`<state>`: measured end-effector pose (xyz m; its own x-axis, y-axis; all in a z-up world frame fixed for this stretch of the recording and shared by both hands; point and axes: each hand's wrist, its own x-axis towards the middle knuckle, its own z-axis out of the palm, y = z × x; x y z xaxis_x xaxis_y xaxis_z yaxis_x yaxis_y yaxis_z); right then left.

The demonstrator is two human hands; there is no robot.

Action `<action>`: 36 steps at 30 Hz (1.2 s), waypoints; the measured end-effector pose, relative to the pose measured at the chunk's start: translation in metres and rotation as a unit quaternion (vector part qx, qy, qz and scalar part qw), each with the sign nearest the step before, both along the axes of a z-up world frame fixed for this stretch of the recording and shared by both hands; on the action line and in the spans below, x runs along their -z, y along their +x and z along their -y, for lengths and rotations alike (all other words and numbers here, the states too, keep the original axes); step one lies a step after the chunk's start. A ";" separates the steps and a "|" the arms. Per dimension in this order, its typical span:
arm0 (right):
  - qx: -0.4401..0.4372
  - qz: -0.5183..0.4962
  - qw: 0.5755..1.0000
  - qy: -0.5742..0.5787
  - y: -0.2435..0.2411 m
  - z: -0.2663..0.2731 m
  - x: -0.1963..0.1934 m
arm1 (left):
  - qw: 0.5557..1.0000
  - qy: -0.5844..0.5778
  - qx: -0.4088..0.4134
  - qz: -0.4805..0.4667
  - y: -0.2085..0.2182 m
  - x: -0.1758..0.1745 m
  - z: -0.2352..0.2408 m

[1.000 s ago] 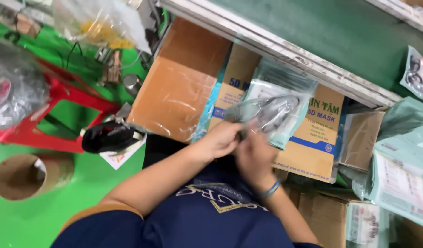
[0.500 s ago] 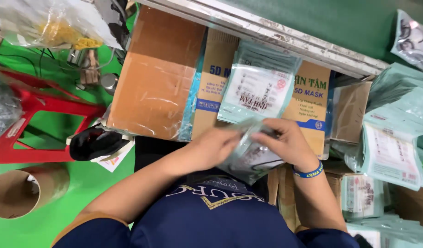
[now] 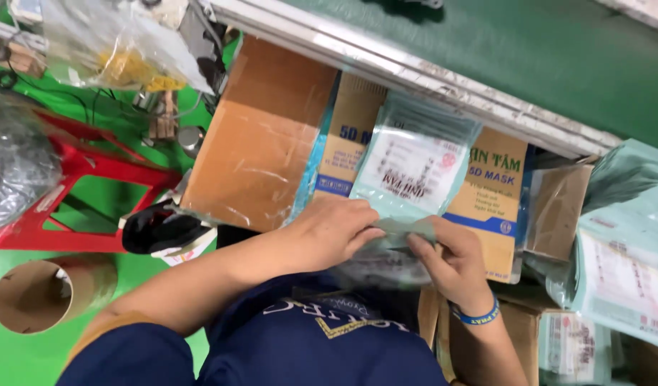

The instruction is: The person is counting and packaging face masks at a manufacturing facility.

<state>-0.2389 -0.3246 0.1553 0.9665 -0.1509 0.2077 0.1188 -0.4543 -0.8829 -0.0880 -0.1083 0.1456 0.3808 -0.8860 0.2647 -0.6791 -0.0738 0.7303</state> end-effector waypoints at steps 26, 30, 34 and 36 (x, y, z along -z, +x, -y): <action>0.110 0.090 0.990 0.007 0.009 0.069 -0.036 | 0.978 -0.070 0.078 0.179 0.040 -0.055 0.084; 0.049 0.084 0.993 0.072 0.022 0.058 -0.039 | 0.978 -0.095 0.066 0.172 0.040 -0.068 0.081; 0.018 0.059 0.998 -0.028 0.026 0.049 -0.041 | 0.975 -0.106 0.072 0.179 0.039 -0.061 0.079; 0.014 0.049 0.998 -0.023 0.028 0.051 -0.042 | 0.976 -0.104 0.075 0.176 0.043 -0.061 0.079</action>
<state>-0.2108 -0.3751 0.1971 0.9367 -0.1658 0.3085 0.1904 -0.4983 -0.8459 -0.0446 -0.1868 0.2069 0.1034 -0.8380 0.5357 -0.8829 0.1708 0.4375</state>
